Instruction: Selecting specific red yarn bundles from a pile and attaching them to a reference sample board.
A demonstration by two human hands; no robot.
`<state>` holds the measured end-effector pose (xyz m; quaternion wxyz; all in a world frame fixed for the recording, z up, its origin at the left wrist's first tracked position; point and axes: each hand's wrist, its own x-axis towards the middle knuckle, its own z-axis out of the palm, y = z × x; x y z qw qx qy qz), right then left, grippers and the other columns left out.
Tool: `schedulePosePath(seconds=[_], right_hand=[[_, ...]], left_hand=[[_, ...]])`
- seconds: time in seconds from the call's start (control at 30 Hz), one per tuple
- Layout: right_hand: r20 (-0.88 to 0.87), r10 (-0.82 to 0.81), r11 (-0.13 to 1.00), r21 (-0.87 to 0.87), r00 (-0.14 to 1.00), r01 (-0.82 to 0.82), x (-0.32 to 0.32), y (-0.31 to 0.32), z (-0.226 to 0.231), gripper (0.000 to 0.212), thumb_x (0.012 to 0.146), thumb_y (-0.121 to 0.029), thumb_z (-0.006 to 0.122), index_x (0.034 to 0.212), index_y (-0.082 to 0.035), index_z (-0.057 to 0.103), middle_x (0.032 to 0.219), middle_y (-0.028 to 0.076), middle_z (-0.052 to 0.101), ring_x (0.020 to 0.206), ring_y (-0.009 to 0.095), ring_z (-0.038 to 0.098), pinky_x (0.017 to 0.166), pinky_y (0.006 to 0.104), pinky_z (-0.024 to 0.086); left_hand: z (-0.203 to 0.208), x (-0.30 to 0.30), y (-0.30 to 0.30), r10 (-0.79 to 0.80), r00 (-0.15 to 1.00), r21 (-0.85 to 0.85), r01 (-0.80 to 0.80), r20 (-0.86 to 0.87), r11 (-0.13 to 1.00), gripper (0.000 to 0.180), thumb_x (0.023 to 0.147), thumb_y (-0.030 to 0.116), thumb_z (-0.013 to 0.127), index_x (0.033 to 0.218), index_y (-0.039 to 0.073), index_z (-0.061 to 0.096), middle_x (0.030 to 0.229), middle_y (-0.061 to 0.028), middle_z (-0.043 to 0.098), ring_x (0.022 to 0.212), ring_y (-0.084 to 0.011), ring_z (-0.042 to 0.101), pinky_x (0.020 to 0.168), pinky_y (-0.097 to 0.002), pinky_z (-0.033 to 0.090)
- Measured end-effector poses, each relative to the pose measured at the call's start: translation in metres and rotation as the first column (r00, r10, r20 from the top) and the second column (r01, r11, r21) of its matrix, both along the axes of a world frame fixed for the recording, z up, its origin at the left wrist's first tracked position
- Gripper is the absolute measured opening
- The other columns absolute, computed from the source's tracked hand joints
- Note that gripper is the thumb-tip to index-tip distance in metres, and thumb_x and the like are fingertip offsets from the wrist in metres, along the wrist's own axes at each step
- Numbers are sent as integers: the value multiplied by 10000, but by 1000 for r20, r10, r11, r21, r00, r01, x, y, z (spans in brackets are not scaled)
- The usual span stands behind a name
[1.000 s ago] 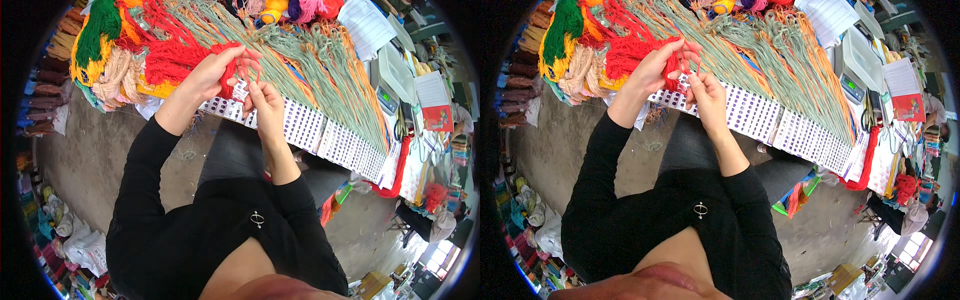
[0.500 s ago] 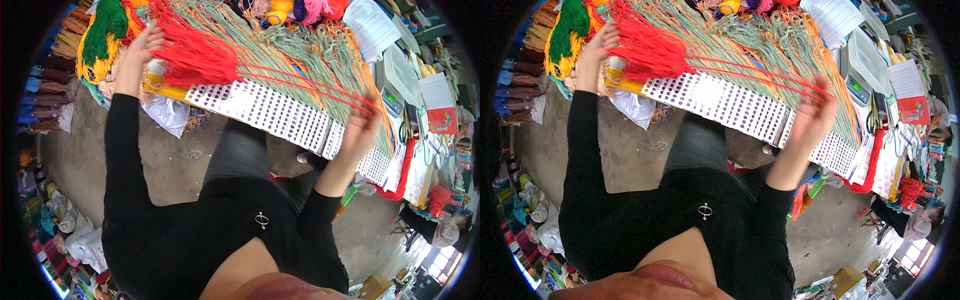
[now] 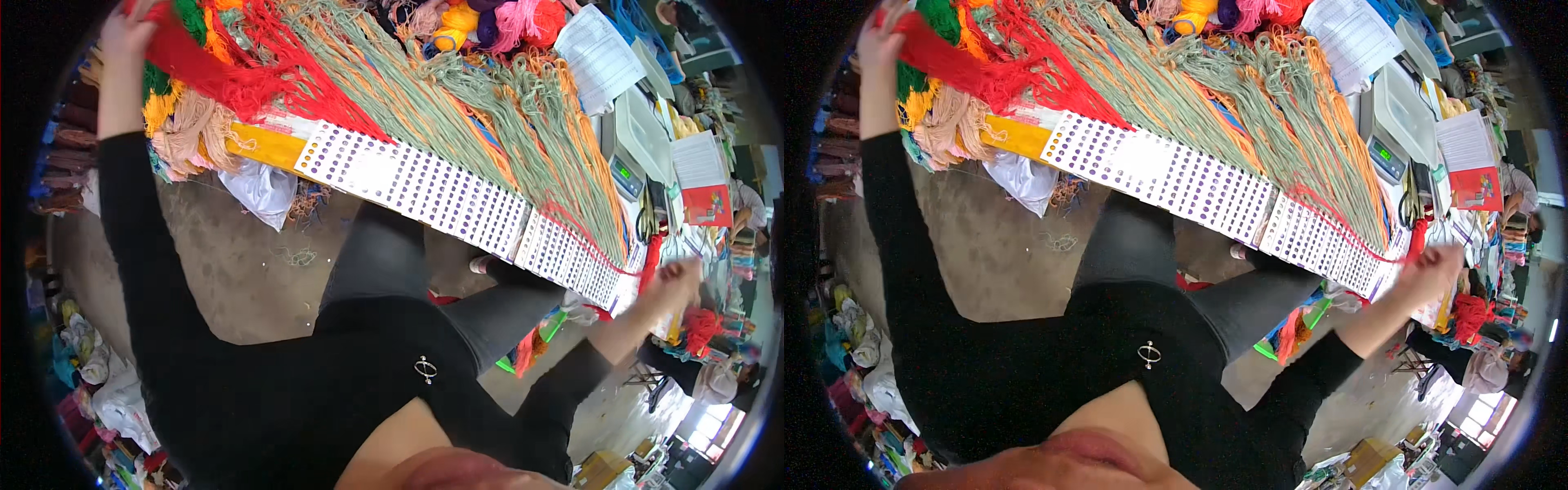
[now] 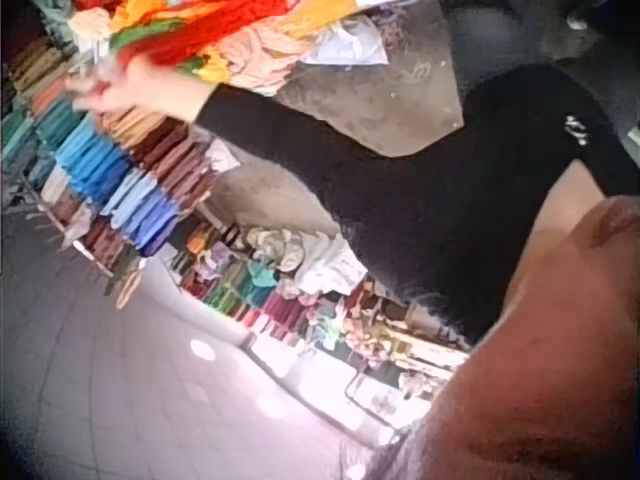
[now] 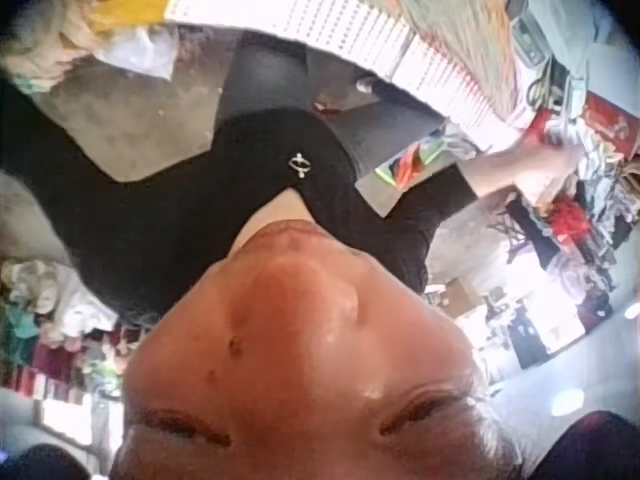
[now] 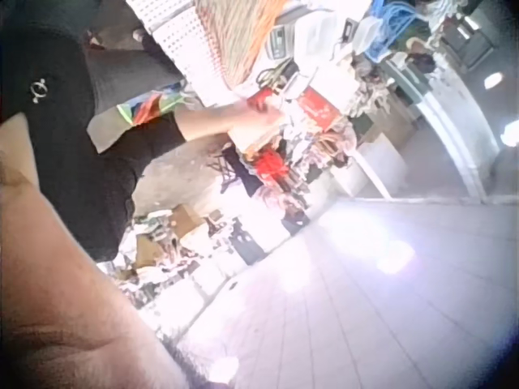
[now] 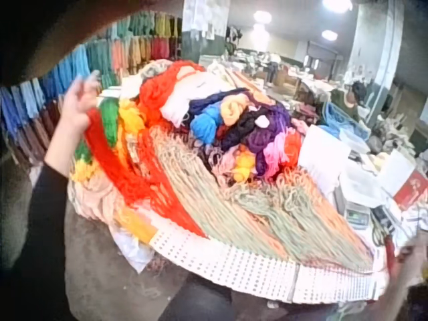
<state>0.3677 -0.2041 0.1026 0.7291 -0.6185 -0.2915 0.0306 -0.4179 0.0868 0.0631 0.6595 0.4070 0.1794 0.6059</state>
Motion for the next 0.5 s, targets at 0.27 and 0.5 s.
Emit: schedulePosePath(seconds=[0.27, 0.5], right_hand=[[-156, 871, 367, -426, 467, -827, -249, 80, -162, 197, 853, -51, 566, 1029, -1, 494, 703, 80, 624, 629, 124, 601, 595, 243, 470], [-207, 812, 338, -595, 546, -729, -302, 103, -213, 189, 847, -173, 557, 813, -11, 647, 612, 49, 619, 512, 148, 578, 533, 291, 456]], left_hand=[[-80, 262, -162, -363, 900, -663, 118, -243, 739, 406, 921, 352, 483, 1174, 37, 520, 1128, -122, 602, 614, -85, 557, 464, -150, 442], [-123, 298, -180, -571, 778, -842, 106, -261, 528, 438, 920, 420, 462, 1171, 65, 509, 1064, -31, 584, 757, -141, 612, 500, -233, 437]])
